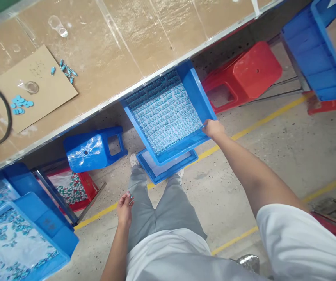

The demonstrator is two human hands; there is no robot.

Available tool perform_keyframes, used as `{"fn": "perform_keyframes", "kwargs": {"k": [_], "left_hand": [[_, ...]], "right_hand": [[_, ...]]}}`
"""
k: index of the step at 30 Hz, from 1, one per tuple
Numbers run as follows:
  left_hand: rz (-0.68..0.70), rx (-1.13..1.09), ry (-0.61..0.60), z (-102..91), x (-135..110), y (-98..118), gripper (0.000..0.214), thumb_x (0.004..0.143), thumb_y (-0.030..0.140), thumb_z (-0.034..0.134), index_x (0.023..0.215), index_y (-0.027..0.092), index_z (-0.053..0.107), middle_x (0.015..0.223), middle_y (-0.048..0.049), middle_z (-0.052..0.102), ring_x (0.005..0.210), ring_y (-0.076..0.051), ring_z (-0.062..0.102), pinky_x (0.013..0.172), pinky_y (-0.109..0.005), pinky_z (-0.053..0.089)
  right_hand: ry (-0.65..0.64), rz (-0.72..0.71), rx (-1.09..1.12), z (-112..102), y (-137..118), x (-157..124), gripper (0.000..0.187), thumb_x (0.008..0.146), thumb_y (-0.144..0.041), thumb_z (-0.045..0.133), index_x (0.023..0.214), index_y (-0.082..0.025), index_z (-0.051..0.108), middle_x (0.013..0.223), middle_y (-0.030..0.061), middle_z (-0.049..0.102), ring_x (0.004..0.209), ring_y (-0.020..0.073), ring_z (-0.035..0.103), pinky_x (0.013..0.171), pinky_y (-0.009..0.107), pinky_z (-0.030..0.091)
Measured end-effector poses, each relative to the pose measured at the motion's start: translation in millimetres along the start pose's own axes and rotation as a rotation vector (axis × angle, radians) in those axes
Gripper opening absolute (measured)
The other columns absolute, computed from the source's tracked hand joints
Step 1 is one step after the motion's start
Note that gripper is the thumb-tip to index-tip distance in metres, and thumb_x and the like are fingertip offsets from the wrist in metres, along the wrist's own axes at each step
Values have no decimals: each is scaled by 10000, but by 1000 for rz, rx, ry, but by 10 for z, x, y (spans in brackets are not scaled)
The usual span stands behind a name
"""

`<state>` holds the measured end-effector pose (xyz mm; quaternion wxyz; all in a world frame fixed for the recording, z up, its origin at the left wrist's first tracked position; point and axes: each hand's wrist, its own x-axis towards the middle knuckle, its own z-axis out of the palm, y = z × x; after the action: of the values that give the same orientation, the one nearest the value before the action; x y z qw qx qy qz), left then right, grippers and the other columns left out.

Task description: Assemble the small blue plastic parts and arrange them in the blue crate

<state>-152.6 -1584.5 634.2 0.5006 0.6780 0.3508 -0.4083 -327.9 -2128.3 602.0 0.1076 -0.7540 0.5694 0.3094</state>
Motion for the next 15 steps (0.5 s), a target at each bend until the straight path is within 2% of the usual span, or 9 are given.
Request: {"fn": "perform_keyframes", "kwargs": {"k": [5, 10, 15], "left_hand": [[13, 1, -26, 38, 11, -1, 499, 552, 405, 929, 945, 187, 713, 858, -8, 676, 768, -132, 673, 674, -233, 501], [14, 2, -34, 55, 12, -6, 538, 520, 434, 937, 944, 186, 716, 873, -10, 677, 768, -130, 668, 659, -222, 501], [-18, 23, -39, 63, 31, -24, 571, 489, 436, 950, 945, 185, 715, 865, -2, 675, 778, -129, 667, 677, -222, 505]], "right_hand": [[-42, -35, -78, 43, -14, 101, 374, 874, -247, 620, 1230, -171, 705, 1115, 213, 697, 1041, 341, 671, 873, 437, 526], [-50, -19, -68, 98, 4, 173, 374, 887, -259, 608, 1241, -188, 702, 1144, 210, 696, 1055, 337, 668, 872, 433, 527], [-99, -54, -84, 193, 31, 247, 359, 882, -120, 523, 1181, -91, 719, 1140, 270, 685, 1073, 349, 673, 893, 442, 525]]}}
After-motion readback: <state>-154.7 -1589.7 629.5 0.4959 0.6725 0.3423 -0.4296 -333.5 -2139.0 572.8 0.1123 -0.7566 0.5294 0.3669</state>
